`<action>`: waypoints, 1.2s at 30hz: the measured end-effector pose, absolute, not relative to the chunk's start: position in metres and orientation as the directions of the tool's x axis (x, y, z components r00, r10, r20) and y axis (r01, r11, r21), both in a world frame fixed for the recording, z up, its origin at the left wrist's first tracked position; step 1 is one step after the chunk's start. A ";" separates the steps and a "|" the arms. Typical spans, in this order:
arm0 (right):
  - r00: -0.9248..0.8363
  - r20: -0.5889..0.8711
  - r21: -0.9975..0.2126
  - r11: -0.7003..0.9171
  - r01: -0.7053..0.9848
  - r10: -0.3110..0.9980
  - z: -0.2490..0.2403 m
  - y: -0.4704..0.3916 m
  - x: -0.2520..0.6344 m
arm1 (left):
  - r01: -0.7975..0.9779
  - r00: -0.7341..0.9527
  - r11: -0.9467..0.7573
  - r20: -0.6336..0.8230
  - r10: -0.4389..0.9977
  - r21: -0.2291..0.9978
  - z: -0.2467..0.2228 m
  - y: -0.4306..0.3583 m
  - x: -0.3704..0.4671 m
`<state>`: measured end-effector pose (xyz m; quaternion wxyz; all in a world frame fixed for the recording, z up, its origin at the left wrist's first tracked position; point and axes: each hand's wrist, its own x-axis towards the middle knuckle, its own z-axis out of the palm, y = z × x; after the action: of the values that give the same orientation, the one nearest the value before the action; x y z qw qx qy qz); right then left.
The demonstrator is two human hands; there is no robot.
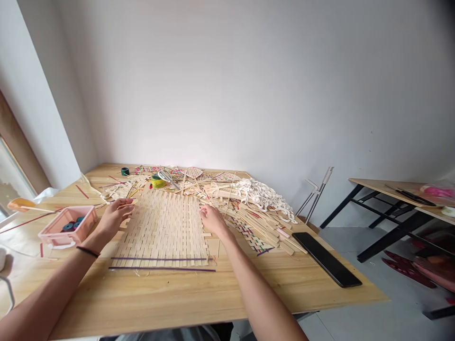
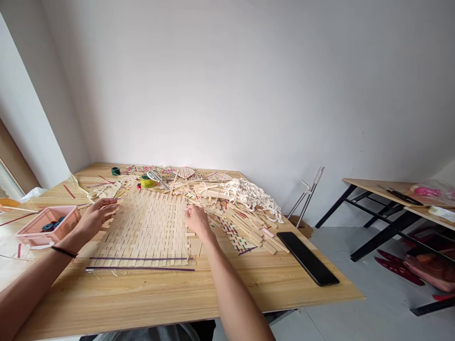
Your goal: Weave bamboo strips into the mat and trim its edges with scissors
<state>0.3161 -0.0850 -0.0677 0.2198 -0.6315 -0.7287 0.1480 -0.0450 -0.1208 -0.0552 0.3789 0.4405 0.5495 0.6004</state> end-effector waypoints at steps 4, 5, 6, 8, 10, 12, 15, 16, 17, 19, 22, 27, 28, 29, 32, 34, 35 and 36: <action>-0.098 0.120 -0.512 0.146 0.846 0.988 -0.070 -0.085 0.317 | -0.005 -0.329 -0.100 0.092 0.940 0.995 -0.055 -0.118 -0.044; -0.093 0.119 -0.516 0.142 0.845 0.989 -0.072 -0.084 0.318 | 0.007 -0.326 -0.097 0.094 0.941 0.995 -0.056 -0.117 -0.044; -0.088 0.118 -0.518 0.137 0.844 0.989 -0.073 -0.083 0.318 | 0.019 -0.319 -0.098 0.099 0.943 0.995 -0.057 -0.116 -0.045; -0.087 0.111 -0.520 0.132 0.844 0.990 -0.077 -0.081 0.318 | 0.052 -0.309 -0.094 0.106 0.945 0.994 -0.060 -0.113 -0.045; -0.093 0.099 -0.515 0.131 0.847 0.991 -0.079 -0.080 0.319 | 0.097 -0.299 -0.073 0.099 0.949 0.993 -0.064 -0.111 -0.047; -0.100 0.095 -0.505 0.134 0.852 0.991 -0.080 -0.079 0.319 | 0.155 -0.289 -0.051 0.095 0.953 0.987 -0.066 -0.110 -0.048; -0.106 0.101 -0.489 0.142 0.860 0.989 -0.080 -0.079 0.318 | 0.270 -0.267 -0.039 0.114 0.957 0.962 -0.068 -0.111 -0.048; -0.108 0.102 -0.485 0.145 0.862 0.989 -0.079 -0.079 0.318 | 0.310 -0.256 -0.037 0.121 0.959 0.950 -0.067 -0.112 -0.048; -0.110 0.102 -0.481 0.146 0.864 0.989 -0.079 -0.080 0.317 | 0.348 -0.245 -0.034 0.125 0.961 0.937 -0.066 -0.114 -0.047; -0.112 0.099 -0.473 0.146 0.869 0.989 -0.077 -0.081 0.317 | 0.412 -0.225 -0.027 0.131 0.966 0.911 -0.065 -0.116 -0.046; -0.110 0.096 -0.460 0.142 0.877 0.989 -0.074 -0.082 0.315 | 0.479 -0.197 -0.036 0.148 0.969 0.877 -0.064 -0.117 -0.044; -0.107 0.095 -0.444 0.138 0.885 0.990 -0.069 -0.086 0.311 | 0.569 -0.165 -0.080 0.209 0.964 0.819 -0.059 -0.114 -0.042; -0.108 0.097 -0.445 0.140 0.885 0.989 -0.069 -0.087 0.311 | 0.598 -0.160 -0.101 0.241 0.957 0.795 -0.054 -0.117 -0.039; -0.109 0.098 -0.447 0.142 0.883 0.989 -0.069 -0.087 0.310 | 0.663 -0.151 -0.142 0.317 0.936 0.735 -0.048 -0.122 -0.034; -0.098 0.102 -0.457 0.134 0.880 0.990 -0.064 -0.088 0.311 | 0.707 -0.002 -0.386 0.547 0.837 0.593 -0.026 -0.162 -0.004; -0.083 0.119 -0.465 0.129 0.876 0.989 -0.054 -0.091 0.314 | 0.539 0.226 -0.559 0.532 0.816 0.630 -0.019 -0.206 0.026; -0.078 0.146 -0.474 0.139 0.870 0.986 -0.046 -0.095 0.316 | 0.387 0.410 -0.591 0.442 0.798 0.708 -0.020 -0.230 0.042; -0.076 0.192 -0.491 0.163 0.856 0.978 -0.035 -0.101 0.319 | 0.224 0.669 -0.573 0.304 0.679 0.788 -0.024 -0.254 0.058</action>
<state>0.3189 -0.1010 -0.0351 0.2436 -0.6347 -0.7225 0.1259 0.0578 -0.2544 -0.0241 0.3741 0.8333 0.2707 0.3039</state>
